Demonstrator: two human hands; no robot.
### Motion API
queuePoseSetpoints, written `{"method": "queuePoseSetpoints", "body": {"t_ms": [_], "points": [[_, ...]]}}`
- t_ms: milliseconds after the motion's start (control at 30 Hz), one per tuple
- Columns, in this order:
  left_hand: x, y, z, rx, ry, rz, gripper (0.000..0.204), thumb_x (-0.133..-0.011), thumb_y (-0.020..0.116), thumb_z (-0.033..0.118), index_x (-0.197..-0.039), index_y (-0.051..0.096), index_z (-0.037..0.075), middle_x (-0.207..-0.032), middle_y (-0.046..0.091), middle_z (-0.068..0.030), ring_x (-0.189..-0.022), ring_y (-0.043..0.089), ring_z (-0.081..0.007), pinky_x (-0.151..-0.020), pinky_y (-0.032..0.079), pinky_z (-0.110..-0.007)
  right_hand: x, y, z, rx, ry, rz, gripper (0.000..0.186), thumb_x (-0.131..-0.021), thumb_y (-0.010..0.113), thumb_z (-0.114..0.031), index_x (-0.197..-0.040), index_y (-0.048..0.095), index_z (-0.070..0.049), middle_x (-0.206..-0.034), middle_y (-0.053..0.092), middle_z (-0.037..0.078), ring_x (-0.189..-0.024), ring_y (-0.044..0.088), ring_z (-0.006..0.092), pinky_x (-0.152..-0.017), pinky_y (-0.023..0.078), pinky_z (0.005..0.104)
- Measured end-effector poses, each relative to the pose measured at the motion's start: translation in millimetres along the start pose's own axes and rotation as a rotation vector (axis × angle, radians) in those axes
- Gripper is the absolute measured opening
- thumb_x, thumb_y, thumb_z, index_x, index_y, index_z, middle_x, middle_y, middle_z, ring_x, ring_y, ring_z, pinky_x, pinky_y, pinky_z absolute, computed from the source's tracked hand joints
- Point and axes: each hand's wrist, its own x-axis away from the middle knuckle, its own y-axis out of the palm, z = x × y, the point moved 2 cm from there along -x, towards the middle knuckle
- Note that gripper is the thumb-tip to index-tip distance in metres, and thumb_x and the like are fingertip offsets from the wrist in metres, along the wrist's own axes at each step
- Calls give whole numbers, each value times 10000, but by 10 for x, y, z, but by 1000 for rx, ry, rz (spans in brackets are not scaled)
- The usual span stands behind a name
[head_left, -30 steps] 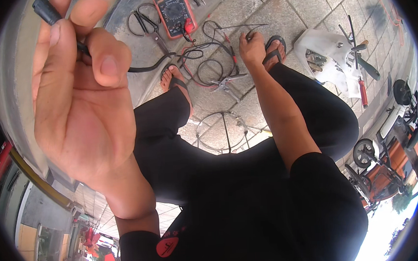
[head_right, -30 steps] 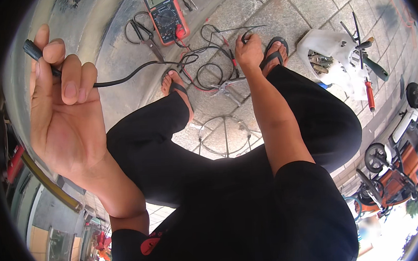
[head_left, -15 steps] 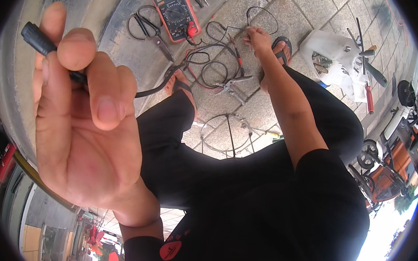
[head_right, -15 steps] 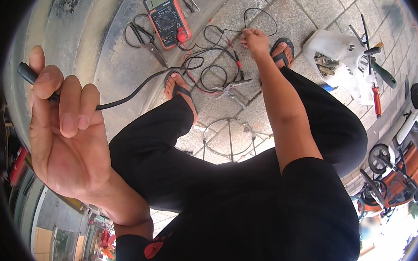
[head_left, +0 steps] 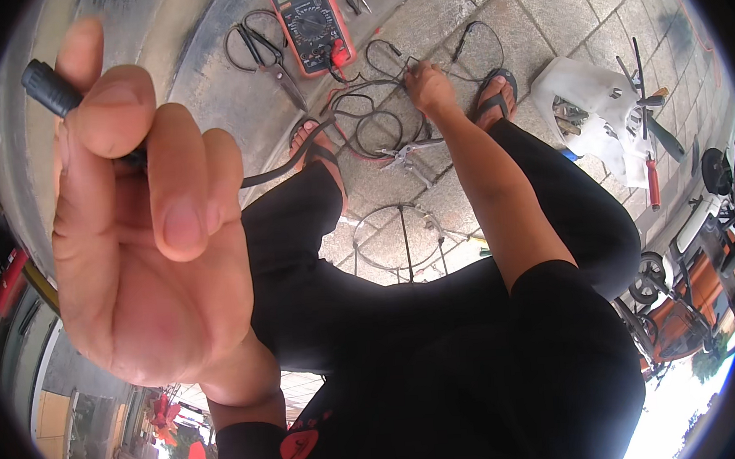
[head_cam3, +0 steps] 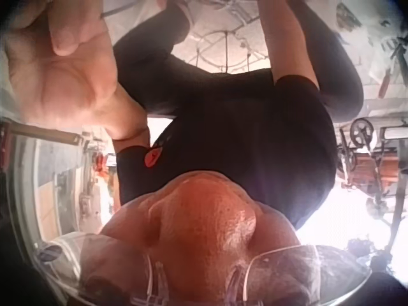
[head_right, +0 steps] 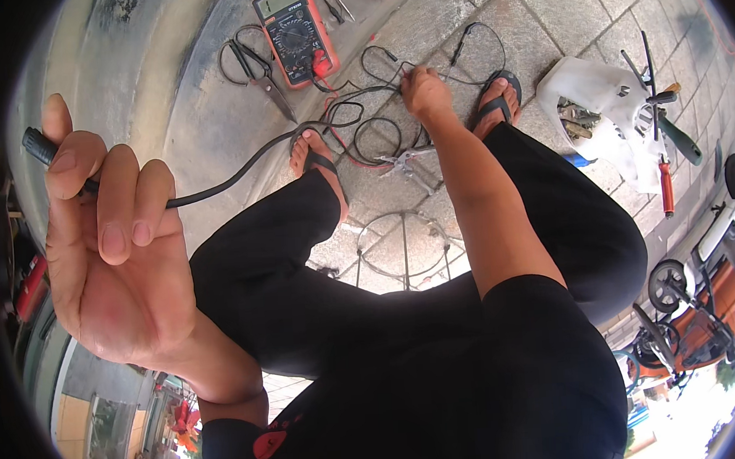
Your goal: The person sits on the ground and uses a soldering iron to heat and join the ends of two black wires. They then wrap the connection with black electrical tape and briefly consult a small white paper with a diagram.
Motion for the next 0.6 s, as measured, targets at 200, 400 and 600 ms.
{"method": "queuePoseSetpoints", "body": {"t_ms": [200,400,600], "points": [[-26,88,53,-15,-34,44,414,-1113,394,78,-1495,407,-81,-1187,638,-62,-719,447,-105,-678,372,-270,-14,-103,98,-151,18,-27,419,-994,605,-357,-1137,622,37,-1011,729,303,-978,710,470,-888,554,515],[30,245,-46,54,20,136,376,-1098,459,102,-1432,509,-64,-1156,698,-97,-714,461,-120,-676,371,-271,333,-517,-2,-610,-11,286,360,-1008,583,-269,-1117,679,61,-897,728,263,-862,728,381,-814,552,444],[136,556,-169,-147,168,386,268,-1053,600,147,-1262,627,-18,-951,727,-89,-598,561,-87,-559,455,-224,775,-603,-282,-820,45,480,315,-1029,599,-258,-1080,707,33,-738,612,33,-660,599,156,-626,489,335]]}}
